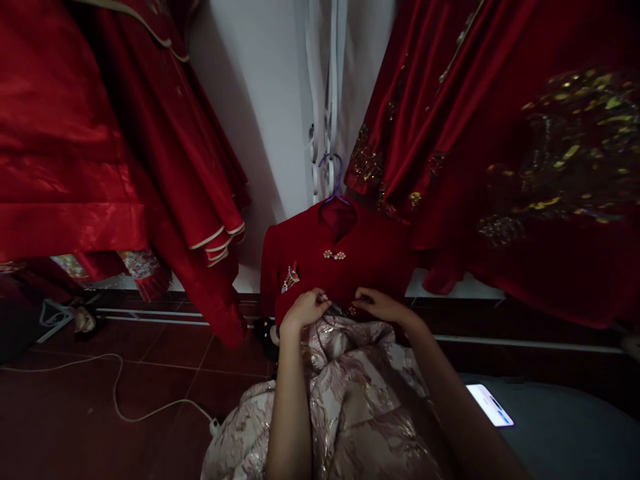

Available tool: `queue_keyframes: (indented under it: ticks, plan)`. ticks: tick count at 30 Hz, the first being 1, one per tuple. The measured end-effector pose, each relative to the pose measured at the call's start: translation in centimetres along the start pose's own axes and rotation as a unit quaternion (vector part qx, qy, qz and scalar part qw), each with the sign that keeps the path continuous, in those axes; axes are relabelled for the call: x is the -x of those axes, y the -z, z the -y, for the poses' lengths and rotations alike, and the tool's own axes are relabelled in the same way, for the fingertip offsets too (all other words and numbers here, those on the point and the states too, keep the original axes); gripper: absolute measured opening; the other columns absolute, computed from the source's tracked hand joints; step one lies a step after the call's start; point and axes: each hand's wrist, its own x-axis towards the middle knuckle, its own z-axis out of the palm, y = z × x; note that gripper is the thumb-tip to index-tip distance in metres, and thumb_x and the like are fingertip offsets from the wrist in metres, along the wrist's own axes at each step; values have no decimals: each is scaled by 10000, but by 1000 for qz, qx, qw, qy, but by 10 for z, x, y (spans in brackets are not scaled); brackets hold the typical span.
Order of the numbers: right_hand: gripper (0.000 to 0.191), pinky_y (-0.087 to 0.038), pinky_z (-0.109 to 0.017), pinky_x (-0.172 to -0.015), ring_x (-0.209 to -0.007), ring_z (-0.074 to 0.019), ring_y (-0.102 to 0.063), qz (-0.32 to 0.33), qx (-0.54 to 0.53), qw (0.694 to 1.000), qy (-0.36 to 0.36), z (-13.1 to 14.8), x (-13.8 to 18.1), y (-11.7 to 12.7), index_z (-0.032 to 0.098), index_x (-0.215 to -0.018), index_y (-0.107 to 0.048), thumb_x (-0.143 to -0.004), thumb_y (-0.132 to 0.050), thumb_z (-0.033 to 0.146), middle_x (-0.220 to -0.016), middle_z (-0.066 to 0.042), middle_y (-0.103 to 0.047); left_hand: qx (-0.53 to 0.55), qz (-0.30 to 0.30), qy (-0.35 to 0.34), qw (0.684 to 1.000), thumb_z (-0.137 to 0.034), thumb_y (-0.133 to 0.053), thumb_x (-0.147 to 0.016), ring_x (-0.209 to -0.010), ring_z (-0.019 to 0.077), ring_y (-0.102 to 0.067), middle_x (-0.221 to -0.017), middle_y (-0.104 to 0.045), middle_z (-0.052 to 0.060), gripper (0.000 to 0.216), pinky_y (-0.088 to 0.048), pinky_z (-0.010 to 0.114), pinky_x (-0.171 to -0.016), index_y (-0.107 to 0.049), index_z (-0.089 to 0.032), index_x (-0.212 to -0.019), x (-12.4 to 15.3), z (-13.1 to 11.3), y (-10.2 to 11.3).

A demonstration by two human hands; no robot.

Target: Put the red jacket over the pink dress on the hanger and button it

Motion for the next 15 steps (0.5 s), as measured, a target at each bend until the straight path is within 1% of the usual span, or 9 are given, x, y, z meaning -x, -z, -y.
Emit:
queue_keyframes:
  ticks: [2,4,6,7,9,12,13,15]
  plan:
    - [250,-418,-274,-697,-744,-161,-512,47,-76,996,15,0,10,17,204,-757,-569,-738,-557,453,-749,0,-580,21,-26,-11,999,-299,-567,-762,-731,146,-632,-822,-677,47,185,-478,248,-683,-622,-179,-893,0,1,-1]
    - [273,-410,-259,-683,-751,-155,-507,79,-139,987,-3,1,25,37,211,-780,-559,-708,-599,471,-770,6,-570,44,-59,-9,997,-352,-549,-785,-741,149,-632,-828,-674,51,196,-479,251,-684,-610,-181,-861,-2,-3,0]
    - [286,-398,-241,-635,-714,-143,-490,79,-204,975,-31,4,40,55,214,-774,-532,-676,-637,461,-759,7,-541,70,-94,8,993,-439,-526,-798,-740,155,-627,-801,-667,57,273,-482,260,-682,-596,-175,-806,-3,-11,2]
    - [292,-389,-235,-611,-689,-136,-477,74,-236,968,-40,6,45,61,213,-757,-514,-660,-653,451,-743,9,-522,93,-102,17,990,-484,-500,-805,-736,155,-624,-789,-662,59,325,-485,265,-686,-592,-172,-789,-3,-16,3]
    - [306,-374,-230,-585,-651,-125,-453,65,-280,957,-46,9,52,68,212,-722,-485,-628,-679,429,-712,15,-486,169,-86,39,981,-557,-424,-822,-730,149,-620,-787,-659,64,427,-496,274,-698,-593,-166,-786,-5,-27,3]
    - [333,-369,-235,-589,-632,-119,-439,70,-303,949,-43,11,54,66,206,-694,-481,-573,-712,412,-699,19,-468,294,-16,78,953,-615,-335,-829,-748,146,-622,-850,-660,87,531,-518,275,-676,-610,-161,-858,-6,-40,0]
    - [344,-370,-239,-592,-629,-119,-441,77,-308,947,-44,10,53,64,203,-690,-484,-556,-718,415,-701,17,-471,317,4,90,944,-619,-352,-820,-752,148,-621,-879,-657,92,533,-523,274,-655,-612,-160,-890,-5,-43,-2]
    - [362,-377,-248,-605,-636,-121,-454,93,-317,943,-42,6,51,60,197,-682,-484,-538,-725,424,-715,10,-482,333,37,95,937,-591,-481,-773,-735,145,-612,-899,-649,88,482,-523,268,-622,-609,-154,-934,-2,-48,-3]
